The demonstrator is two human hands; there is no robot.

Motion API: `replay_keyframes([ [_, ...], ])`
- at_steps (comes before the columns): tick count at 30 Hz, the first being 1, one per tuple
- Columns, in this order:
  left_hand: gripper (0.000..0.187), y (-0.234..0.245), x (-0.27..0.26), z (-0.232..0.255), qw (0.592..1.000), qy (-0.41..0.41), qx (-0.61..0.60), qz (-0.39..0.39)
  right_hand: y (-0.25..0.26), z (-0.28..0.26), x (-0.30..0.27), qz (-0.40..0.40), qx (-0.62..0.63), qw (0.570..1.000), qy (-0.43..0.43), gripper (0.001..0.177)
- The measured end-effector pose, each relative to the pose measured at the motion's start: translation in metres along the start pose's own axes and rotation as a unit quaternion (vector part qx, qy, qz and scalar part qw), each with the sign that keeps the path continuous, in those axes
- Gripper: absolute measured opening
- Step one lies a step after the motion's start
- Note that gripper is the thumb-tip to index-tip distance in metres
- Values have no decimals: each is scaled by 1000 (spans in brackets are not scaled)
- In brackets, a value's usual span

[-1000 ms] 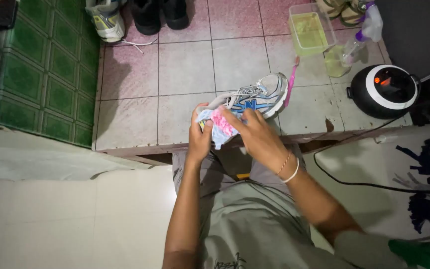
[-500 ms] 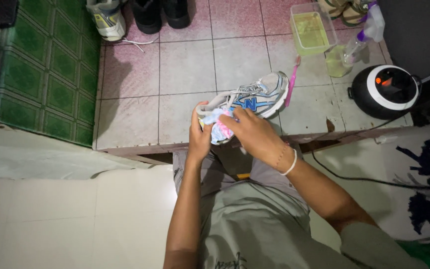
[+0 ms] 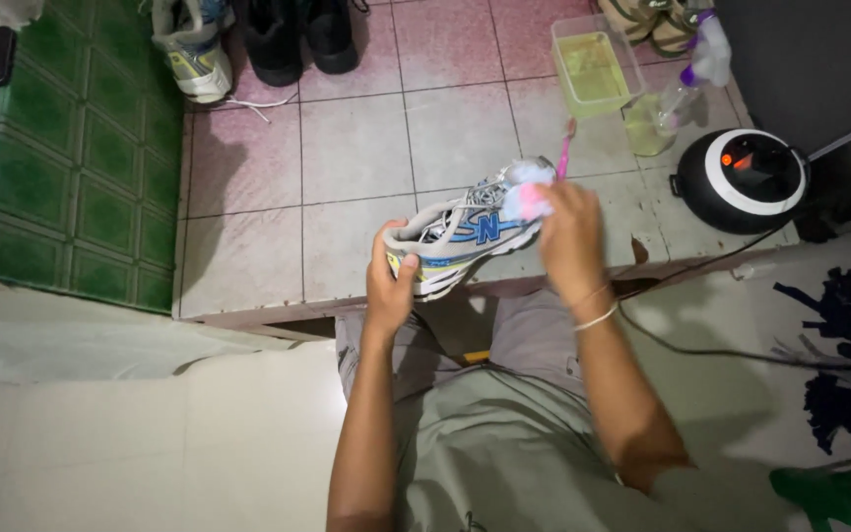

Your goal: Cleaning a sneaker by wiping it thoroughly with a cloth.

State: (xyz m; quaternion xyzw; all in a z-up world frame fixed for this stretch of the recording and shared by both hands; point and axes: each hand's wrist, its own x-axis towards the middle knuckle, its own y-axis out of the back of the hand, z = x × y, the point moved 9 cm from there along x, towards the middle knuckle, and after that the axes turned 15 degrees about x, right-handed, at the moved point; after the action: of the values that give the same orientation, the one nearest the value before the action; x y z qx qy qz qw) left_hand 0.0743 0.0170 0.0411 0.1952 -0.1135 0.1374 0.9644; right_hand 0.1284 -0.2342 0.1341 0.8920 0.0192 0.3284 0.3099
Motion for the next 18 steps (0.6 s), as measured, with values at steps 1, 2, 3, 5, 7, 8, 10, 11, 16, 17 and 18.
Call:
replay_keyframes([
  [1,57,0,1,0,1000,0,0,1,-12,-3,-7,0,0,1000,1,39],
  [2,56,-1,2,-1,1000,6,1,2,-25,-10,-14,0,18,999,30,36],
  [3,55,-1,-2,-4,1000,16,4,0,-37,-19,-26,-2,37,998,56,33],
  [5,55,-2,1,-13,1000,25,0,8,-51,-49,-35,-15,70,994,86,34],
  [7,55,-3,5,-18,1000,26,-5,13,-56,-71,-36,-21,100,988,119,34],
  [8,55,-1,7,-19,999,29,-1,20,-55,-78,-32,-29,125,983,129,34],
  [10,55,0,7,-21,999,26,3,25,-44,-84,-20,-31,148,978,140,34],
  [11,56,0,7,-25,999,37,10,25,-33,-84,-11,-4,95,983,157,33],
  [16,58,3,1,-28,998,46,19,38,1,-23,7,8,14,997,79,38],
  [17,57,3,6,-27,998,41,14,42,-7,-26,1,9,23,996,85,36],
  [18,56,3,10,-25,998,35,9,46,-14,-30,-4,9,32,995,92,33],
])
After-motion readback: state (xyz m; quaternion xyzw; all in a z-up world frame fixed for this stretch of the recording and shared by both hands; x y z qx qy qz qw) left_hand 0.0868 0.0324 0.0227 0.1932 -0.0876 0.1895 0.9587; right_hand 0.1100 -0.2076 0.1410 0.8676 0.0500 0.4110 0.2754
